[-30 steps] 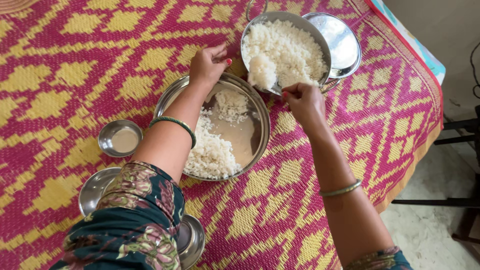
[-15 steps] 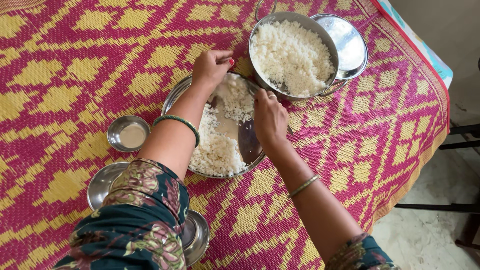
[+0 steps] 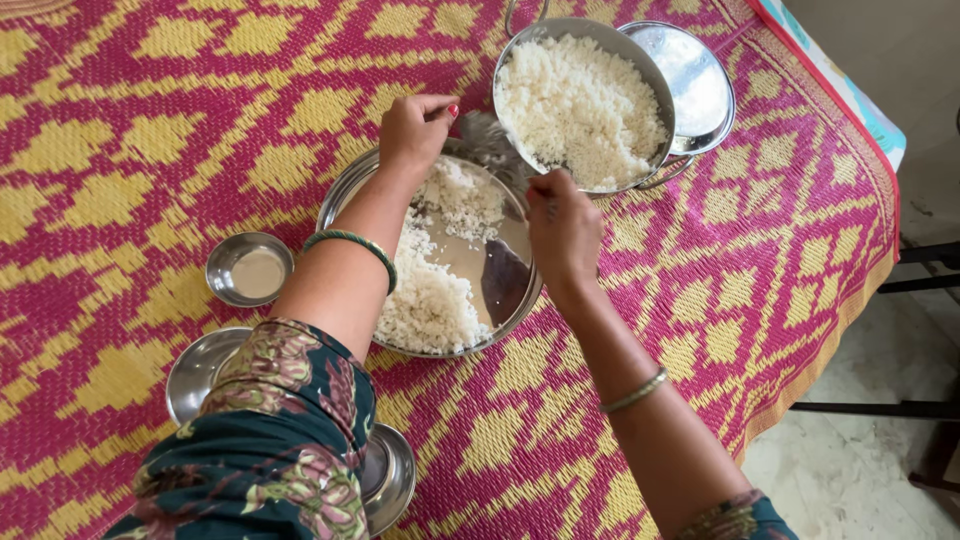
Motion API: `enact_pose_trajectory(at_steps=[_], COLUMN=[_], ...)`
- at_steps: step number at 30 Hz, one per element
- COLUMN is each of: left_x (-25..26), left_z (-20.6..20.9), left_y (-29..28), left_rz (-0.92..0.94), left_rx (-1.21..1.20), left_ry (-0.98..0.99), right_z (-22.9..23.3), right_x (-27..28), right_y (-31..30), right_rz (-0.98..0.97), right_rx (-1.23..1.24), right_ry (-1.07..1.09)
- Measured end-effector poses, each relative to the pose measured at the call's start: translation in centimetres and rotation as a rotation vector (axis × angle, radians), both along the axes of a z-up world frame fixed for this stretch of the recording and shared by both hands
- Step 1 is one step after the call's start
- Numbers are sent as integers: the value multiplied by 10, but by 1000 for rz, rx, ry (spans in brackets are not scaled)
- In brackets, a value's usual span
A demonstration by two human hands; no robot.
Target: The person scoops cooked rice from a large metal pot into a large metal plate and several smaller metal bowls using a spoon.
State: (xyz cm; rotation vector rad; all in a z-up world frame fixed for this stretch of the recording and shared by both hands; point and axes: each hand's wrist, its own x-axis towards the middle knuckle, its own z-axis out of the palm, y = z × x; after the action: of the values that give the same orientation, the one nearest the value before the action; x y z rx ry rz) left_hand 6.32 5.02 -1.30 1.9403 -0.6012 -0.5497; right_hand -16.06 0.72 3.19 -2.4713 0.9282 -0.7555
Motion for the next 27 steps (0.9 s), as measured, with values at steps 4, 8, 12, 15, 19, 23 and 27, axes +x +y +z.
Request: enact_pose_trajectory(at_steps=[4,8,12,15,19,23,27], left_x=[-16,-41,-55,-58,-58,-58,-60], left_z=[1,3,2,-1,-1,2,3], left_y=[-18,-39,-51,-54,-53,-53,-55], left_rz=[44,77,90,156,186,193,191], left_rx=[-131,-211,-154,-125,-121,-107,-88], left_ry=[-35,-18,-179,-187,-168,-174,-164], right_z=[20,34,24,9,19,36,21], right_x=[-16,-9,21,26,1,-24,-11], right_y=[-39,-75,-91,-101,-130,-153,-159], right_rz=[-211,-328,-202,-47,95,-1,-120], right_rx=[225,47,-215,-340,-308,-337,-361], right_ry=[-115,37,249,405,663,626,636])
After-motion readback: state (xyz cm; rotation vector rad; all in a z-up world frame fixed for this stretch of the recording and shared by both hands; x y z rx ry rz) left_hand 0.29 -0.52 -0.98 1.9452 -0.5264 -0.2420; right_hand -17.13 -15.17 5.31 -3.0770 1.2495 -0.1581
